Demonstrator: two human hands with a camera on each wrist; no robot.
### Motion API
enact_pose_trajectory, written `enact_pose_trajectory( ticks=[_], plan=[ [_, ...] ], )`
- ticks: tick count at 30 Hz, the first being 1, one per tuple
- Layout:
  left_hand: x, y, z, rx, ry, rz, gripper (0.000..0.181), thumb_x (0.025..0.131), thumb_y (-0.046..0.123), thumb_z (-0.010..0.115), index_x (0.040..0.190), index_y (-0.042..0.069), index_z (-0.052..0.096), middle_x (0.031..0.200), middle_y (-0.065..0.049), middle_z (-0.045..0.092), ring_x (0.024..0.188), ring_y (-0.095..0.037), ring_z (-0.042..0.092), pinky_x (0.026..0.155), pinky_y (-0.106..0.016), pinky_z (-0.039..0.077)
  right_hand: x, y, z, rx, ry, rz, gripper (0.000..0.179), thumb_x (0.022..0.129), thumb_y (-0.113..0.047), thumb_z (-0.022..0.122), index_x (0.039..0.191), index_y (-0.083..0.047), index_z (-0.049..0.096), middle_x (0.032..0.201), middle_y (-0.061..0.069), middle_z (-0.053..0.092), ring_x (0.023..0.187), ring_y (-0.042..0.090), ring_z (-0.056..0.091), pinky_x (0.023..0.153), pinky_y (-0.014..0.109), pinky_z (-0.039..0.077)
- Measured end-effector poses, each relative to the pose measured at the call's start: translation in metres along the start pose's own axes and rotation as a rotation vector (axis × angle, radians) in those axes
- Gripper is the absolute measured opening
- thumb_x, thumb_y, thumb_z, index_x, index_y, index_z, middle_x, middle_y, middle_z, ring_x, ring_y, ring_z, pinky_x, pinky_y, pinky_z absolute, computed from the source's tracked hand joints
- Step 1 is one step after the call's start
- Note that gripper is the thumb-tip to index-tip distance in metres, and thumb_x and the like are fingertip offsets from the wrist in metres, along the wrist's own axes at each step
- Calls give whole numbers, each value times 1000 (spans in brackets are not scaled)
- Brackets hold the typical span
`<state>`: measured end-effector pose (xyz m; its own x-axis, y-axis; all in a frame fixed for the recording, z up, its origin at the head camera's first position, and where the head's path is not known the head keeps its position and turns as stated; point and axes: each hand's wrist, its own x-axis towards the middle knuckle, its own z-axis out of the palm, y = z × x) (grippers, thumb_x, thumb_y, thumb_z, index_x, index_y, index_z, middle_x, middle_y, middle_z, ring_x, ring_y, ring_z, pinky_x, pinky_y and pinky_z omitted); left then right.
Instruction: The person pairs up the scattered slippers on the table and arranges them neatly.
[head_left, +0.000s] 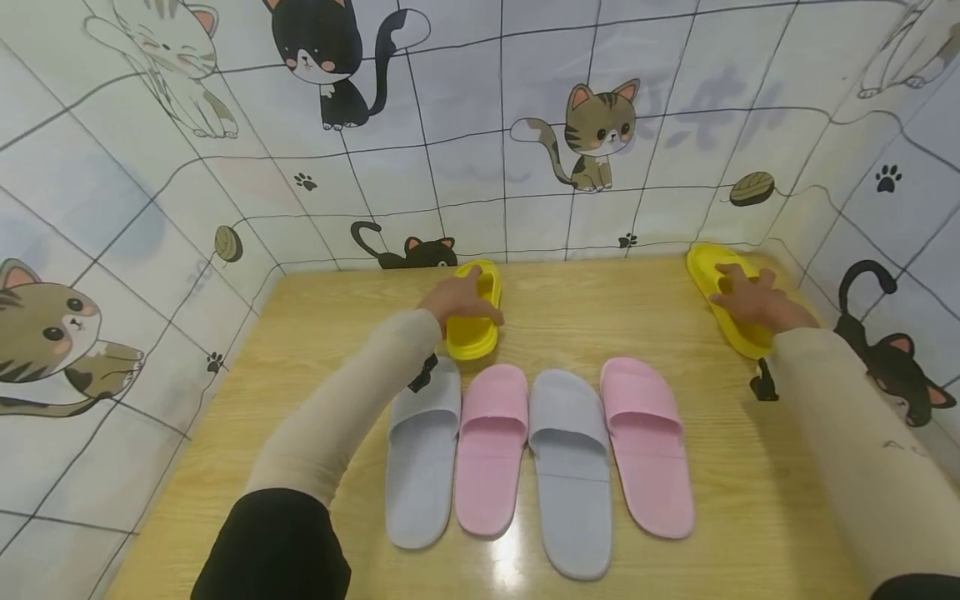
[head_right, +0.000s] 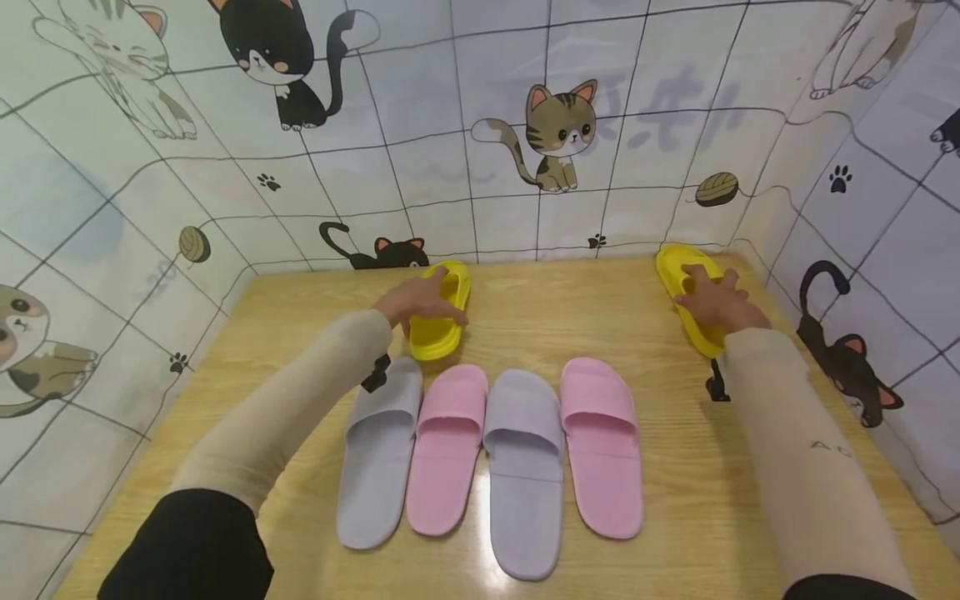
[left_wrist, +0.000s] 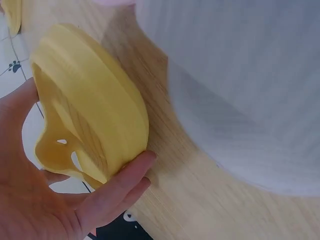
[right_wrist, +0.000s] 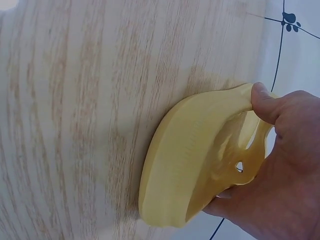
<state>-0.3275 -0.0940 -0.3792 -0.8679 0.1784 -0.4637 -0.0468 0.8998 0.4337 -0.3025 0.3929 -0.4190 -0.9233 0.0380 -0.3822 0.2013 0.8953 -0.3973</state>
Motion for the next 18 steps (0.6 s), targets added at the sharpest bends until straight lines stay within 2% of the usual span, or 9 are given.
enact_pose_trajectory(
  ticks=[3, 5, 7, 12, 18],
  plan=[
    [-2, 12, 4, 19, -8, 24, 113, 83, 54, 76, 168, 29, 5, 167, -17, 34, 140, -36, 47, 109, -52, 51, -3, 1, 0, 1, 0, 6, 87, 106, -58, 38, 165, -14, -10, 152, 48, -23, 127, 78, 14, 103, 87, 22],
    [-2, 19, 7, 41, -18, 40, 114, 84, 54, 75, 168, 27, 3, 167, -15, 35, 143, -34, 45, 120, -51, 40, -4, 2, -1, -2, 5, -4, 85, 107, -55, 38, 165, -13, -9, 152, 49, -21, 128, 79, 15, 102, 87, 22],
    [0, 25, 11, 63, -19, 55, 114, 85, 54, 74, 168, 25, 2, 166, -15, 36, 144, -35, 45, 122, -51, 37, -4, 2, -1, -4, 9, -18, 85, 107, -54, 38, 165, -13, -8, 151, 50, -20, 127, 79, 17, 101, 87, 23],
    [4, 39, 19, 89, -2, 77, 115, 86, 55, 73, 168, 23, 0, 162, -16, 43, 142, -36, 48, 121, -50, 38, -3, -1, -3, -8, 16, -17, 84, 108, -53, 37, 165, -13, -8, 151, 49, -17, 125, 76, 20, 99, 86, 25],
    [8, 56, 34, 117, 27, 95, 113, 87, 56, 72, 168, 21, 0, 157, -18, 48, 140, -34, 49, 121, -47, 39, -5, -4, -4, 3, 17, -11, 82, 108, -47, 41, 165, -11, -7, 152, 49, -23, 129, 78, 13, 106, 86, 19]
  ],
)
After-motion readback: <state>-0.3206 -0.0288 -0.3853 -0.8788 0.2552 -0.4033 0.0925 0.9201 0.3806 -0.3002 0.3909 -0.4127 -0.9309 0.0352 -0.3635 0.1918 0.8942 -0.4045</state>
